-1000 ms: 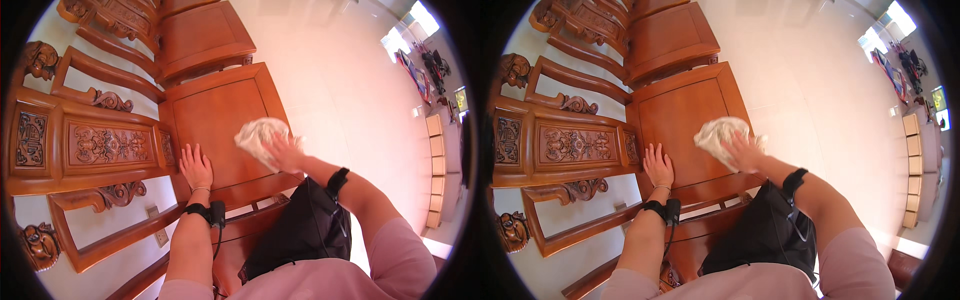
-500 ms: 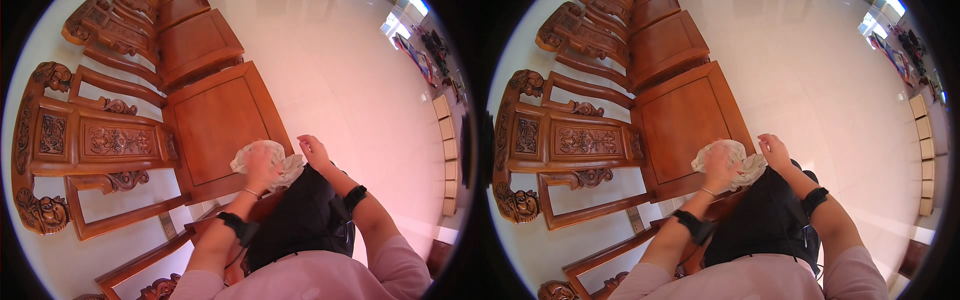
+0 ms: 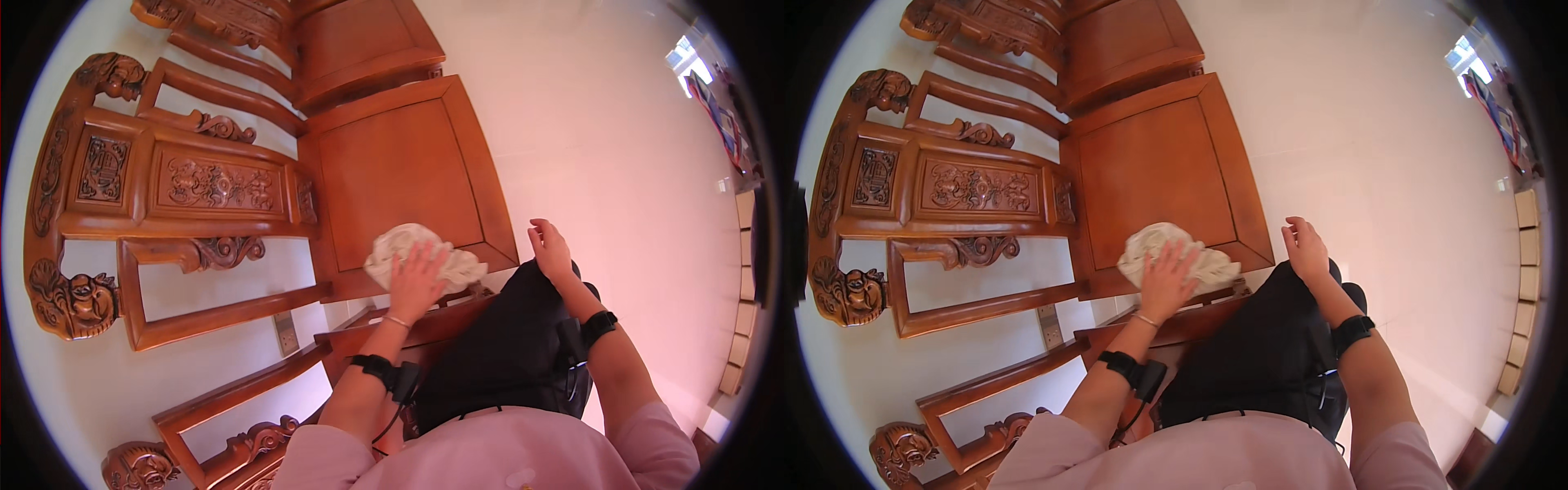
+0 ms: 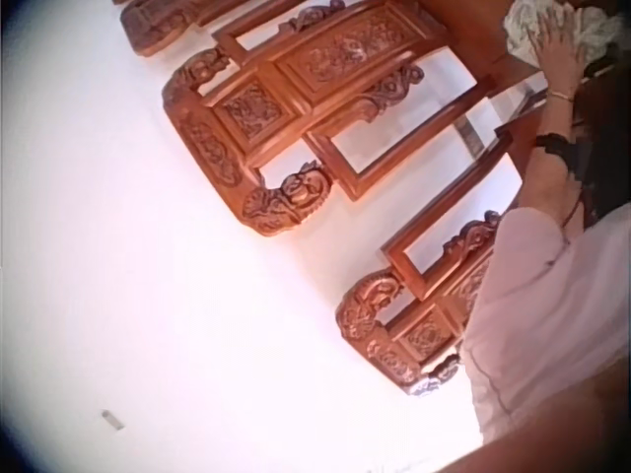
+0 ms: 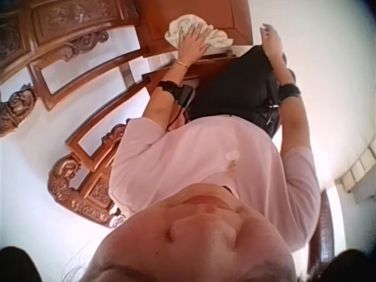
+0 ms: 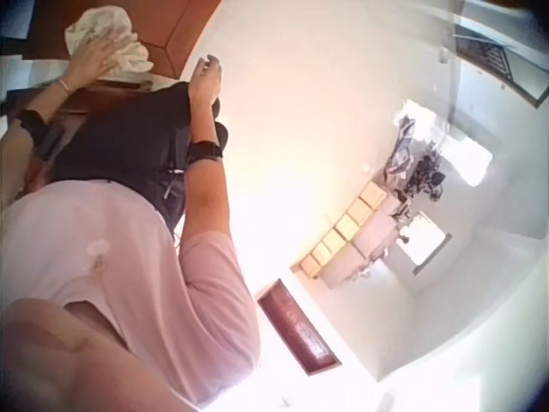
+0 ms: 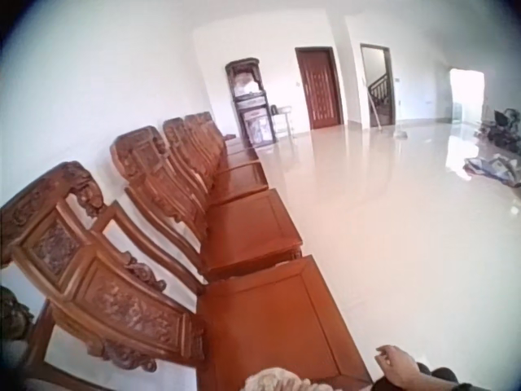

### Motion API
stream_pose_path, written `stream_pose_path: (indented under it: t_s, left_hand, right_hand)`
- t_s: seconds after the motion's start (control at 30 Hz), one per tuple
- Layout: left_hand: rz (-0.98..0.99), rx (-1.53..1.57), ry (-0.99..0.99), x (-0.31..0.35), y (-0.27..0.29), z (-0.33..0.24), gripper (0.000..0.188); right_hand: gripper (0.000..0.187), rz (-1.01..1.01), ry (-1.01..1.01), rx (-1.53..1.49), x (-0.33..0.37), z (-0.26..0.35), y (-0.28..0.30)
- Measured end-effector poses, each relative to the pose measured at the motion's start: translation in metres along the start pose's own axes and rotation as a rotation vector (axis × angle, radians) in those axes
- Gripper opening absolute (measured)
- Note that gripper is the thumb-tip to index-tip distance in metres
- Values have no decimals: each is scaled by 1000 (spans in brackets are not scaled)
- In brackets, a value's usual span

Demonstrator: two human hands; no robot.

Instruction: Wiping down ornate wooden chairs with a cloth.

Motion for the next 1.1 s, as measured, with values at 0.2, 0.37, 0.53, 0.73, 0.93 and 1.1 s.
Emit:
stream_pose_path:
  t_s: [0.2, 0.37, 0.53, 0.73, 0.93, 1.1]
  left_hand:
    - [-245, -24, 529, 53, 21, 98, 74]
    - [-272, -123, 720, 32, 5, 109, 78]
    - [-327, -151, 1022, 11, 12, 137, 82]
    - [-238, -127, 970, 12, 14, 117, 102]
    - [-237, -142, 1006, 9, 15, 122, 107]
    - [-160, -248, 1070, 1, 20, 146, 103]
  right_hand:
    - [29, 121, 34, 127, 1, 18, -8]
    - [31, 172, 55, 188, 1, 20, -11]
    - [29, 202, 80, 224, 0, 21, -12]
    - [31, 169, 140, 179, 2, 24, -12]
    - [55, -55, 418, 146, -20, 41, -49]
    - [60, -223, 161, -84, -48, 54, -89]
Point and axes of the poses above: each hand's wrist, its own x-axis away from the middle knuckle, its own y-axis out of the back of the hand, z = x × y, the point moved 5 cm from there along -x, towards the middle knuckle, and after that the axes turned 9 degrees about -z, right-handed, at the moved point
